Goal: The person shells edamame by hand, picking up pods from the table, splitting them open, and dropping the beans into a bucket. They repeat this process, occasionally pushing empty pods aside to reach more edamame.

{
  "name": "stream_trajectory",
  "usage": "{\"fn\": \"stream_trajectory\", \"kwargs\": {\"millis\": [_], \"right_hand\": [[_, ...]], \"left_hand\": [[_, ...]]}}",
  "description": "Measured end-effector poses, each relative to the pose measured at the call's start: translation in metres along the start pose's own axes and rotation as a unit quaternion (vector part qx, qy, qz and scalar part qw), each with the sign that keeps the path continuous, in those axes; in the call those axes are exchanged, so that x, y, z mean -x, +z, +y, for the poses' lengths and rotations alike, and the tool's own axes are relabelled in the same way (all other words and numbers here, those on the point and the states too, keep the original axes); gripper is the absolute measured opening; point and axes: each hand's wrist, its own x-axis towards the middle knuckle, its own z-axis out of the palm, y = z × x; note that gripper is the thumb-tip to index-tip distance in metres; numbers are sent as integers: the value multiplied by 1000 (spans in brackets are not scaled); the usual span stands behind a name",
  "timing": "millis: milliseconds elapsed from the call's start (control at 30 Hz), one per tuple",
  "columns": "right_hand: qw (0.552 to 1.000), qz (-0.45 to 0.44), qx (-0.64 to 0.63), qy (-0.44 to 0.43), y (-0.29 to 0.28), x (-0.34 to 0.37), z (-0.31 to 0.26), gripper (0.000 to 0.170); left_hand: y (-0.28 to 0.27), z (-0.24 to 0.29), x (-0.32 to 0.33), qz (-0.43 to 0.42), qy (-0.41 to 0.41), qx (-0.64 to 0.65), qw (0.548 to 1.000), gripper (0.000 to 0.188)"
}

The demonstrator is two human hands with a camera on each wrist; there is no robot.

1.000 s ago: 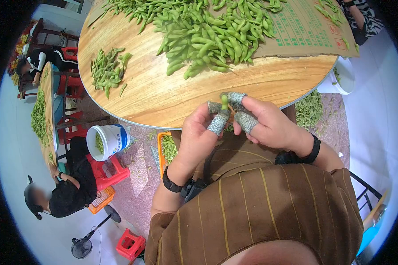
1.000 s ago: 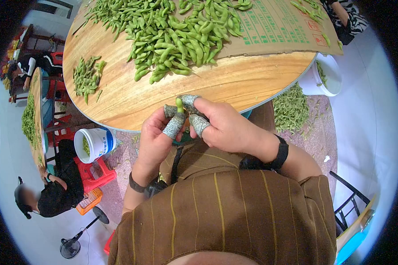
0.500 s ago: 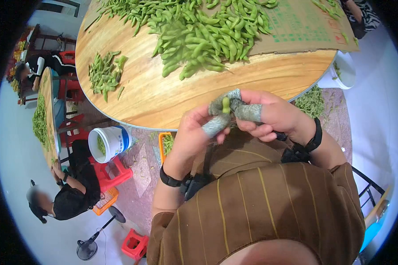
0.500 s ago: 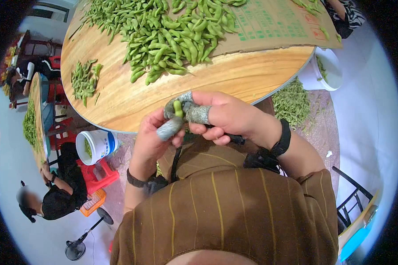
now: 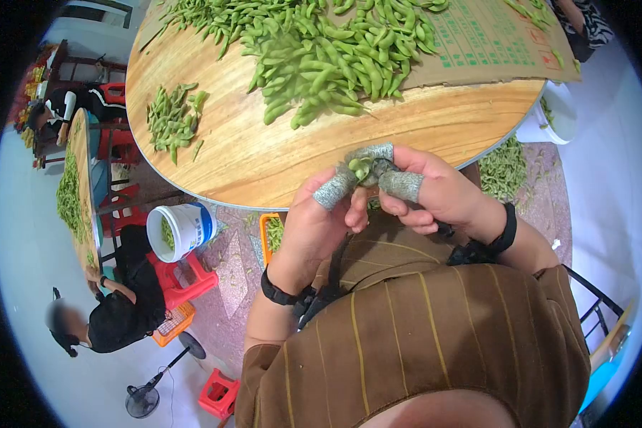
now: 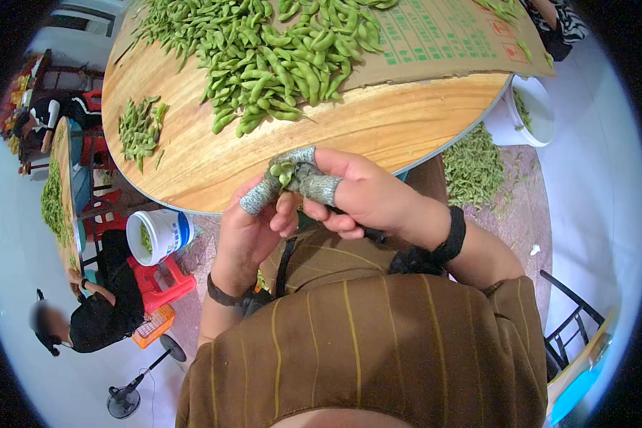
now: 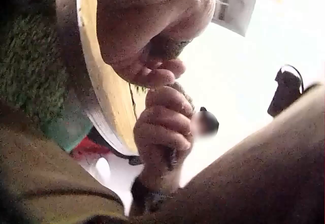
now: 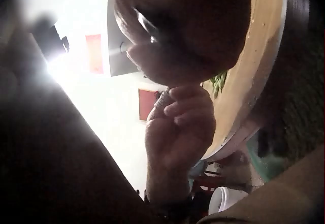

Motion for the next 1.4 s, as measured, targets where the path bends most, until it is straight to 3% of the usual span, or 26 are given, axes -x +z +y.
{"fn": "stream_trajectory", "kwargs": {"millis": [33,67,133,167,200,233,367,433,500,567,600,633,700,733,800,900,967,1033,1100,1167,1200,1233,1267,1300,1367,1400], "right_hand": [[999,-20,-35,20,-3,1,-1,24],[999,-20,-35,20,-6,1,-1,24],[987,49,153,-6,-11,-1,4,27],[987,50,152,-4,-11,-2,7,27],[913,120,364,-138,-10,-4,11,28],[772,180,551,-262,-9,-7,13,30],[675,147,632,-351,-17,-18,22,33],[681,128,642,-329,-18,-17,20,31],[687,110,650,-305,-19,-14,14,30],[825,41,521,-212,-23,-12,6,27],[858,31,480,-180,-26,-13,7,27],[859,32,479,-178,-24,-12,7,27],[792,38,586,-168,-19,-12,3,26],[792,39,586,-168,-19,-13,7,26],[720,90,640,-251,-18,-17,19,24],[715,149,632,-259,-10,-13,21,22],[717,125,634,-260,-6,-10,24,21],[718,104,637,-260,-3,-8,28,20],[737,95,650,-159,2,-9,32,20],[726,126,649,-187,4,-11,34,20],[707,131,641,-270,4,-13,32,19],[682,137,627,-351,3,-14,30,17],[681,138,627,-352,-1,-17,29,17],[710,129,603,-340,-6,-20,30,19],[736,119,579,-329,-7,-17,24,20],[857,92,462,-210,-3,-11,15,18]], "left_hand": [[-4,0,0,-69,-29,78,994,13],[-7,-1,1,-69,-29,78,994,13],[-11,-5,6,17,-18,-122,992,19],[-10,-6,7,17,-20,-121,992,19],[-8,-5,8,37,-23,-229,972,23],[-5,-4,8,56,-25,-335,940,27],[1,-1,14,34,-8,-363,931,26],[0,0,18,5,5,-424,906,23],[-4,1,22,-14,-10,-389,921,19],[-7,2,25,-34,-25,-353,935,18],[-7,5,24,-64,-37,-338,938,17],[-7,6,23,-95,-47,-324,940,17],[-8,2,22,-80,-50,-315,944,16],[-8,1,21,-64,-53,-309,947,17],[-11,-1,20,-43,-59,-306,949,17],[-14,-5,24,41,-33,-311,949,16],[-19,-7,27,99,0,-320,942,16],[-29,-9,27,133,69,-450,880,14],[-28,-10,27,143,76,-472,867,10],[-20,-9,28,143,130,-542,818,6],[-21,-9,28,143,129,-542,818,6],[-22,-9,27,111,182,-604,768,6],[-23,-9,26,78,234,-660,710,9],[-23,-10,26,76,235,-660,710,9],[-23,-10,27,25,165,-539,826,7],[-21,-8,28,25,166,-539,826,7]]}}
